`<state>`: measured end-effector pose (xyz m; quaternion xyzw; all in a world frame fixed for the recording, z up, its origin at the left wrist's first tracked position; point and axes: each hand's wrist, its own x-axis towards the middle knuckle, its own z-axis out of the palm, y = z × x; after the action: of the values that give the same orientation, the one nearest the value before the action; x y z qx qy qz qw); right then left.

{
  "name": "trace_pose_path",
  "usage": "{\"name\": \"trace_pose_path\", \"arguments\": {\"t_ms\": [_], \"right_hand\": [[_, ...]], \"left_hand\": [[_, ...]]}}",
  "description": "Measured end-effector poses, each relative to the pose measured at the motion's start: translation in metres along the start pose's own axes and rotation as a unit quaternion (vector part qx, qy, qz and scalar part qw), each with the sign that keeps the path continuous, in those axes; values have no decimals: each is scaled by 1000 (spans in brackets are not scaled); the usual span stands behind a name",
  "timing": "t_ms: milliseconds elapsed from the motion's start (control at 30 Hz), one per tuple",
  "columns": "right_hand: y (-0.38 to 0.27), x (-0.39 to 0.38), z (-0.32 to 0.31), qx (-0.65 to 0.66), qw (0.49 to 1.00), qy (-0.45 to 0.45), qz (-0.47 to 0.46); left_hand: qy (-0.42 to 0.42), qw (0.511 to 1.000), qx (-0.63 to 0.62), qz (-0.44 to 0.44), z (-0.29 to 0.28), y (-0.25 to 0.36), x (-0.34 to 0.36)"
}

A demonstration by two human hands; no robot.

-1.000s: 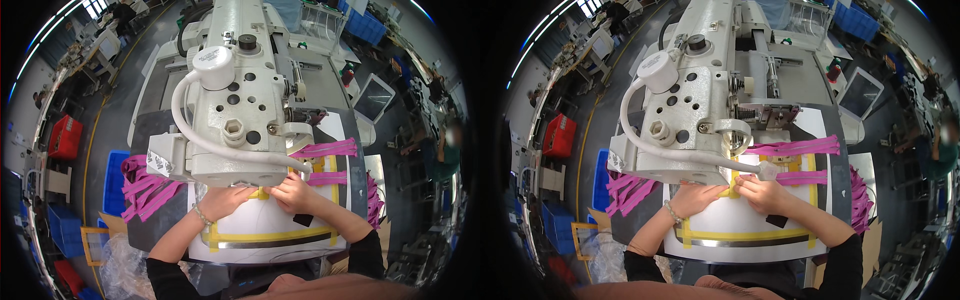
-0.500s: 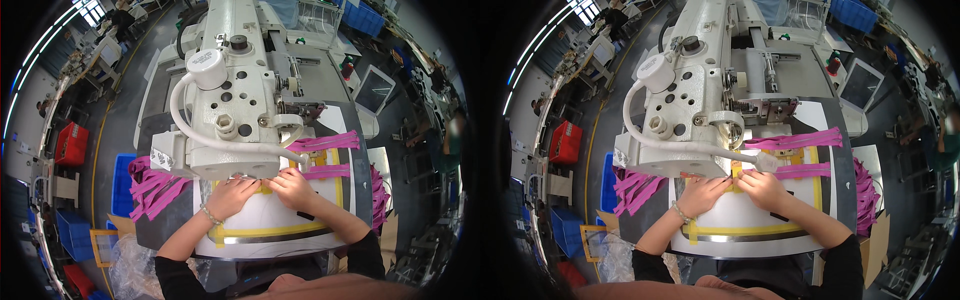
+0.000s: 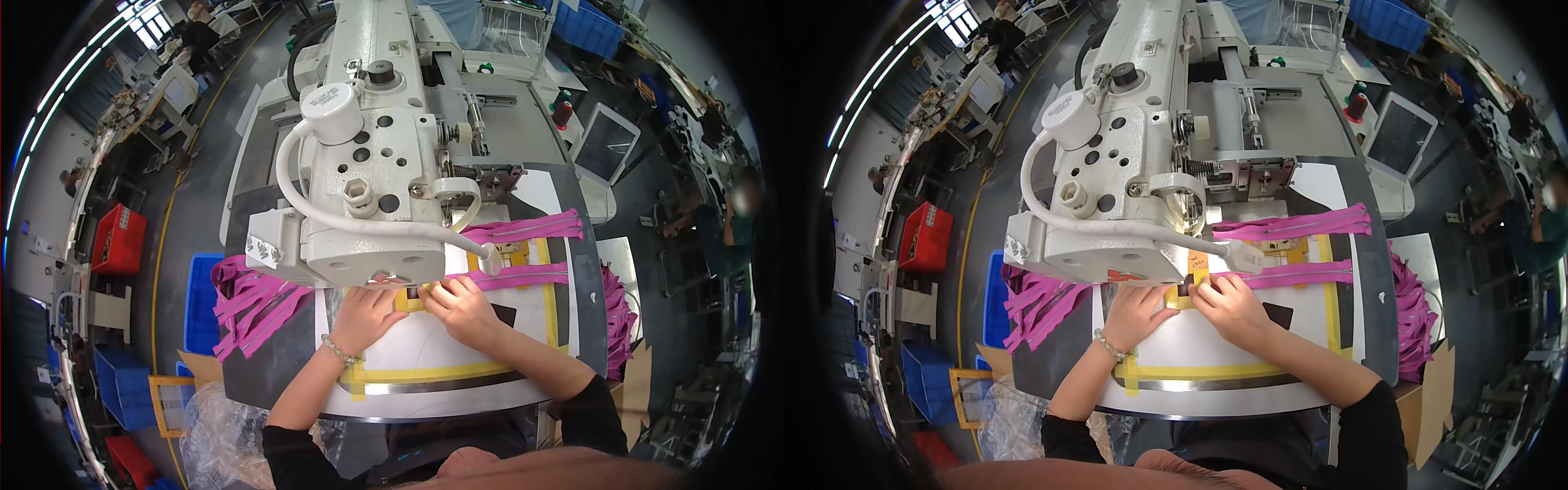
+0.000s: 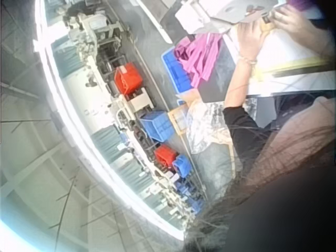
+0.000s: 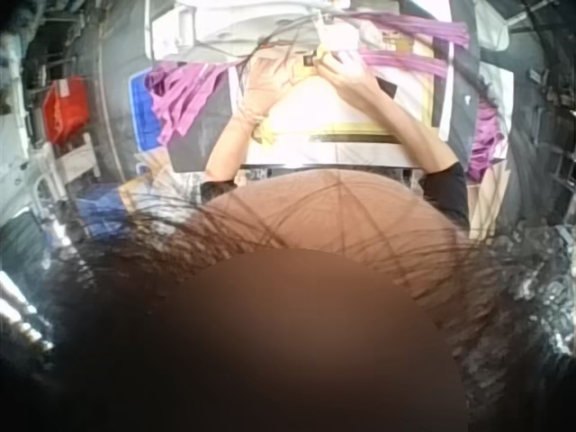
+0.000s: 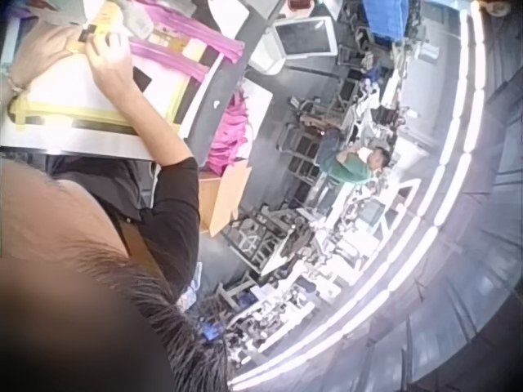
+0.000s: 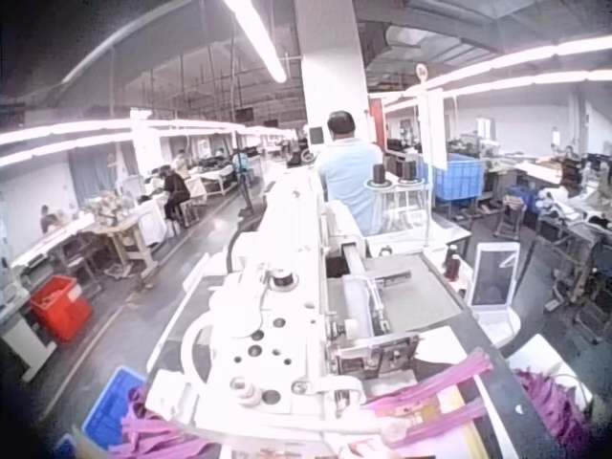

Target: Sewing small leather or fabric tabs onto zippers using an industrial sewing machine.

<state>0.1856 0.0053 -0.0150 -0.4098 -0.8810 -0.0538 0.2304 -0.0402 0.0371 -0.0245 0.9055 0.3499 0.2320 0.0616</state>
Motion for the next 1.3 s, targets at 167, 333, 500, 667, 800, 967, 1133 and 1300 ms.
{"name": "trace_pose_path", "arguments": {"t_ms": [167,333,500,667,800,967,1133,1300], "right_hand": [[0,0,3,5,1000,2,-7],[2,-2,5,1,1000,19,-14],[3,-1,6,2,1000,23,-7],[4,-4,8,1,1000,8,-1],[3,-2,6,5,999,41,-12],[3,-2,9,9,999,40,-12],[6,-2,9,8,999,40,-19],[8,0,7,3,999,30,-28]], "left_hand": [[14,1000,12,-4,-3,2,1],[-4,998,66,-22,-7,6,0],[-21,1000,17,-10,-9,-7,2],[-63,997,-35,-16,-9,-8,3],[-49,999,-1,10,-9,-7,3],[-65,998,12,8,-12,-1,5],[-71,997,11,-1,-9,-1,4],[-66,997,30,0,-10,4,6]]}}
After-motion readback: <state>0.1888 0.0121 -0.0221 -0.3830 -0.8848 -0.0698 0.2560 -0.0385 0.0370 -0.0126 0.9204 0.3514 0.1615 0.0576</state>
